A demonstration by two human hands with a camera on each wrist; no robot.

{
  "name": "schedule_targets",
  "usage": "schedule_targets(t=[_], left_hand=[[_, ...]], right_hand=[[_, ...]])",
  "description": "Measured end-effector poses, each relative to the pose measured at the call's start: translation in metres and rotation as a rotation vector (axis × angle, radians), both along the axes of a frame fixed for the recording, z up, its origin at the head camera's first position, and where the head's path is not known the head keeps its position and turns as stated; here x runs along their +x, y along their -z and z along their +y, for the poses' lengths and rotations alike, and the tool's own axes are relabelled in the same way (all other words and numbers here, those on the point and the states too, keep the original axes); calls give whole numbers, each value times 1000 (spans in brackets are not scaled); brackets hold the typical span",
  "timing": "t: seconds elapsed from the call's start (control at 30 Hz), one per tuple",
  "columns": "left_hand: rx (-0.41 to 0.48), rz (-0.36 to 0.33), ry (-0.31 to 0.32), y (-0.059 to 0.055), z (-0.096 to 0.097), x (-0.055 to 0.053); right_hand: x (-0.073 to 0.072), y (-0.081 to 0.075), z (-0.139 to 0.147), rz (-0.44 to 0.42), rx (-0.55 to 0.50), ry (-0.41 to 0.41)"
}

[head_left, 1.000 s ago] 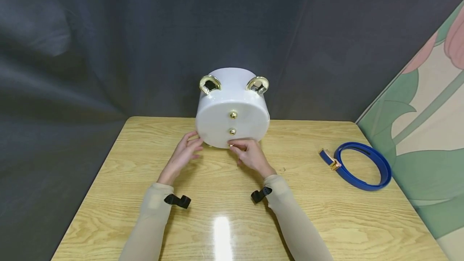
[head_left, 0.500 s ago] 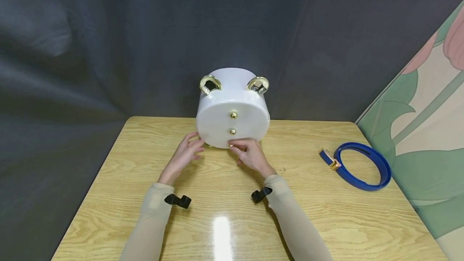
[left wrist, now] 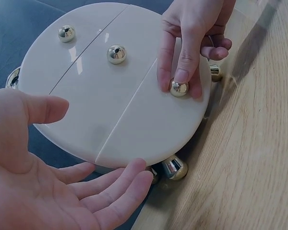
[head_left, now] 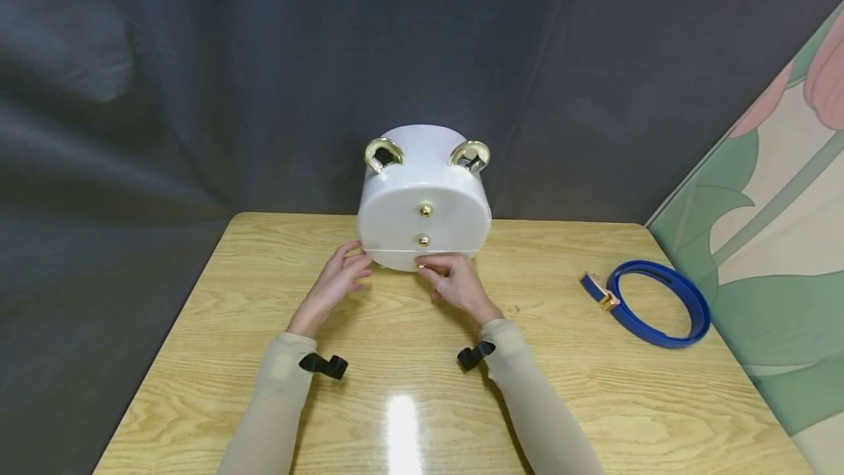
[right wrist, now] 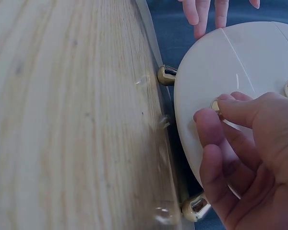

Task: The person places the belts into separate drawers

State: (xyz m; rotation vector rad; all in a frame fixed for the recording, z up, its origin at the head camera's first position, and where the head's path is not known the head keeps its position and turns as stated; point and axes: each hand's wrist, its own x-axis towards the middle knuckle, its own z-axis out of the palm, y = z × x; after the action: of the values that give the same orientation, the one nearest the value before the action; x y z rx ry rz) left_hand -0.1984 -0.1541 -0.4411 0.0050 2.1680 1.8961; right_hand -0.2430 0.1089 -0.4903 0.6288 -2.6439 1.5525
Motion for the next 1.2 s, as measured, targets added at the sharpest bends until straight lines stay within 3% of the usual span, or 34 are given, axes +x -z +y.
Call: schedule_targets(t=[1.2], left_hand=[[-31, 10, -1, 1, -1, 0]], right_hand=[[15, -4, 1, -24, 31, 10]])
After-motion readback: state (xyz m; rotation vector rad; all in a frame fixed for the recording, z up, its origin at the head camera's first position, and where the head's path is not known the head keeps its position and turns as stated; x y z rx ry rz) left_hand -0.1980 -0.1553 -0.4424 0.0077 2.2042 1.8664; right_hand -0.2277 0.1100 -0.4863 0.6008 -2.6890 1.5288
